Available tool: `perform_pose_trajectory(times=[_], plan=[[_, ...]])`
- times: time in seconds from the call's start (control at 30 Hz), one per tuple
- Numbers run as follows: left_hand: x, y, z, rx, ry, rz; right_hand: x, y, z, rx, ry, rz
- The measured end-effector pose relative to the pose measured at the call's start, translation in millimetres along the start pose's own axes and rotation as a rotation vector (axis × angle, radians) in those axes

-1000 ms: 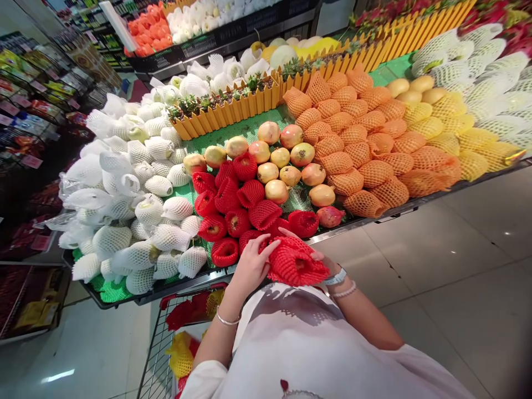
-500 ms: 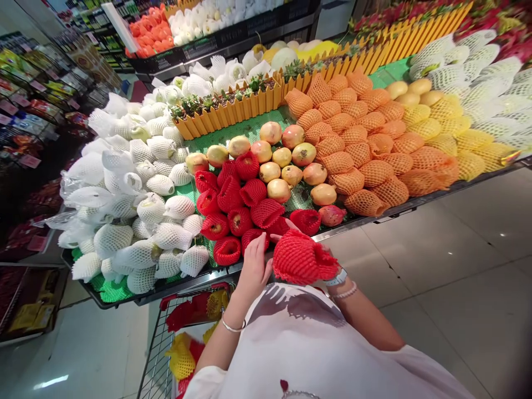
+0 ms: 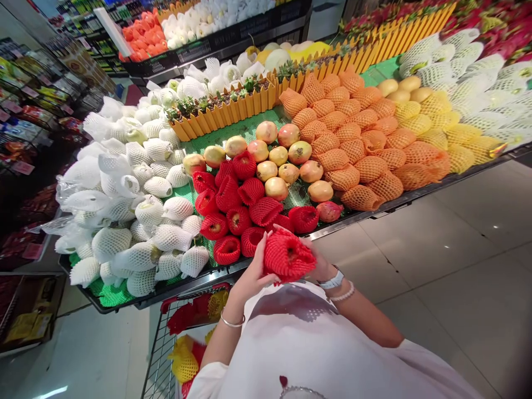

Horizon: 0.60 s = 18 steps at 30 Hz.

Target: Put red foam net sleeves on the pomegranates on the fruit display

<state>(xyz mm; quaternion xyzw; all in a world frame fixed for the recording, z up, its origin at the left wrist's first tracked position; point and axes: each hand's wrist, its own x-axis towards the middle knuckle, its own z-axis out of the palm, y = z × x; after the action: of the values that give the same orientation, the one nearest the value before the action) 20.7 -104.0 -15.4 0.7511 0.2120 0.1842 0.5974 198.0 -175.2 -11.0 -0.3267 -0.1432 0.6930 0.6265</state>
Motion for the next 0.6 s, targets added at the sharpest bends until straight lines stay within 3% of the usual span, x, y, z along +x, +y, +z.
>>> perform_pose_trajectory(times=[0.13,0.23,0.3,0.4,0.5,0.6], plan=[[-4.7,-2.8,14.2,0.085,0.127,-0.078,3.3,2.9,4.5,0.106,0.112,0.103],[-9.1,-2.7,16.2,0.117,0.125,-0.084,5.0,5.9,6.2,0.138,0.1,0.082],[-10.5,-3.1,16.7,0.018,0.146,-0.048,4.4,8.4,9.7,0.139,0.083,0.041],[-7.6,-5.7,22.7,-0.088,0.332,0.0,0.1,11.8,22.0,0.12,0.095,-0.072],[-1.3,-10.2,33.2,-0.027,0.584,-0.011,-5.8,13.8,39.1,0.105,0.095,-0.146],[1.7,-14.5,40.9,0.016,0.667,-0.069,-8.7,16.0,52.6,0.096,0.09,-0.158]])
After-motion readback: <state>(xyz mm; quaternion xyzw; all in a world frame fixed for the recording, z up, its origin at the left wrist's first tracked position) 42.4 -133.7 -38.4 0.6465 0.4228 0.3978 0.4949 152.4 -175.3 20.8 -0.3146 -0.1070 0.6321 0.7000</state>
